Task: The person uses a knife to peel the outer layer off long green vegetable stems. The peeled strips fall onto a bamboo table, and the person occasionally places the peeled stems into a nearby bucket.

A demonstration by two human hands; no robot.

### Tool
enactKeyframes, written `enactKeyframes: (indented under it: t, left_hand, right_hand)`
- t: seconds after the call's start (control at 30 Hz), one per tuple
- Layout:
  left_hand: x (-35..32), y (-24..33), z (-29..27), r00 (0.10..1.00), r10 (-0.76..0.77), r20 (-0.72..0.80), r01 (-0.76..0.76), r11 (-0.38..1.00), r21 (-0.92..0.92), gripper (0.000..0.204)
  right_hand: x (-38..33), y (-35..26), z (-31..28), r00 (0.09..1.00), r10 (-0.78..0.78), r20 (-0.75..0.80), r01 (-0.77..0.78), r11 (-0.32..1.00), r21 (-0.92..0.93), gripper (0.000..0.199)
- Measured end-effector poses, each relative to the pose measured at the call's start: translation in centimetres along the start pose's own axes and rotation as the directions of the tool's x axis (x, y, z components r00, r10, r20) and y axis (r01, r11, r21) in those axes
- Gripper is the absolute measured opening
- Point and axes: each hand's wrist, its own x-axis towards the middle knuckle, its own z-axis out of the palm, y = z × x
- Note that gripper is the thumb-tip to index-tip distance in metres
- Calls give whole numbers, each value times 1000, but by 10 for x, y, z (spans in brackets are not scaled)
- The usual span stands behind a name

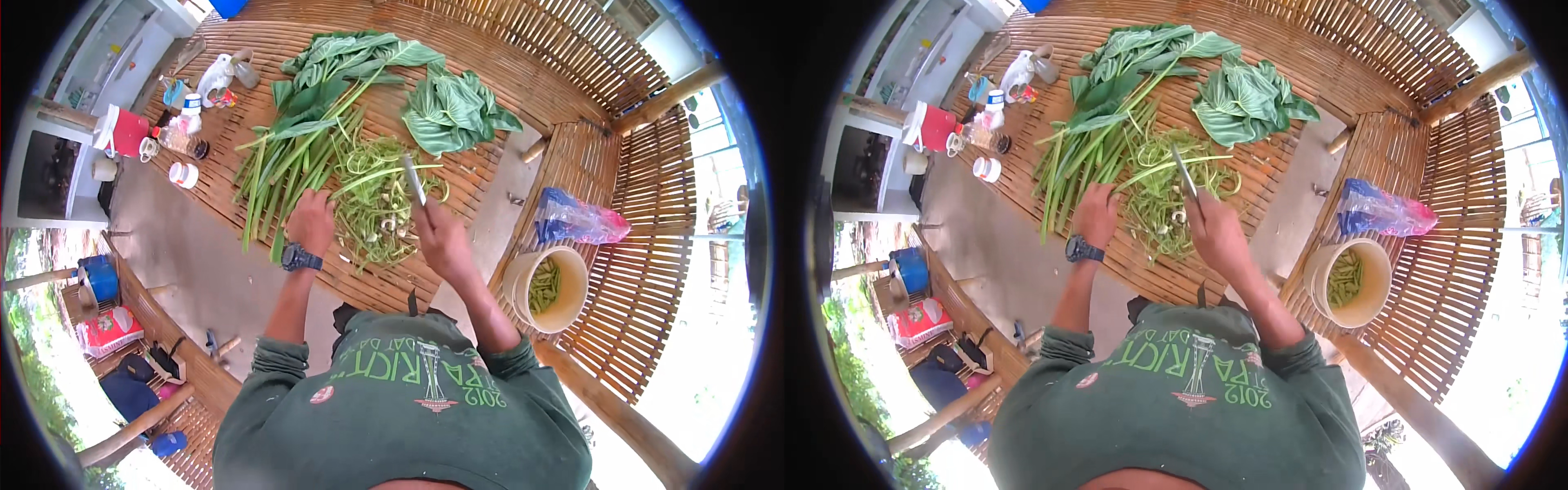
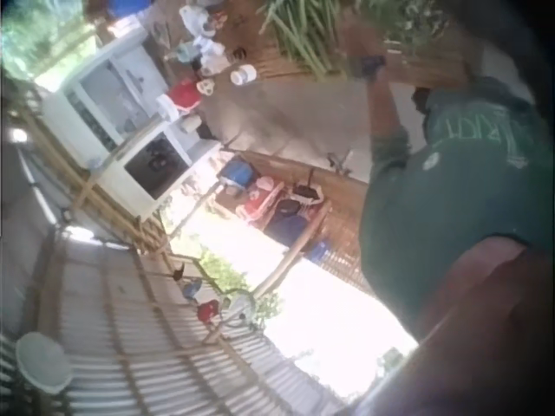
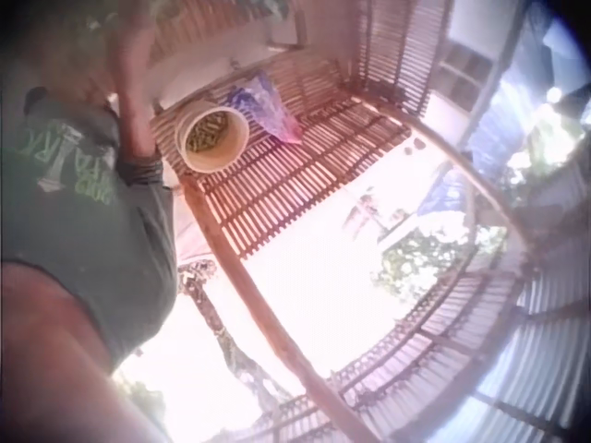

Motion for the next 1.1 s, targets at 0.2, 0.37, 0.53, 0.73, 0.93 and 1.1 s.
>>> enactKeyframes:
  t: [0.2,0.37,0.53,0.73,0.93,1.1]
  left_hand:
    - [-4,14,-17,998,69,-5,-69,994,88,18]
    - [-9,-16,-3,996,55,-67,-46,990,133,25]
    - [-41,-34,11,976,-215,22,208,906,-368,26]
    - [-42,12,5,987,-146,66,159,833,-530,23]
    - [-44,34,-11,998,-55,-14,40,863,-503,22]
    - [-60,37,-9,999,48,18,-33,863,-503,24]
  right_hand:
    - [27,-30,12,828,-329,-453,457,865,207,24]
    - [-25,207,149,880,-166,444,393,779,-489,34]
    - [-24,165,94,923,86,376,43,946,-320,39]
    - [11,31,12,995,45,92,-50,997,53,48]
    - [7,-10,16,999,-27,41,21,987,158,40]
    - [7,11,37,998,61,-12,-57,974,217,29]
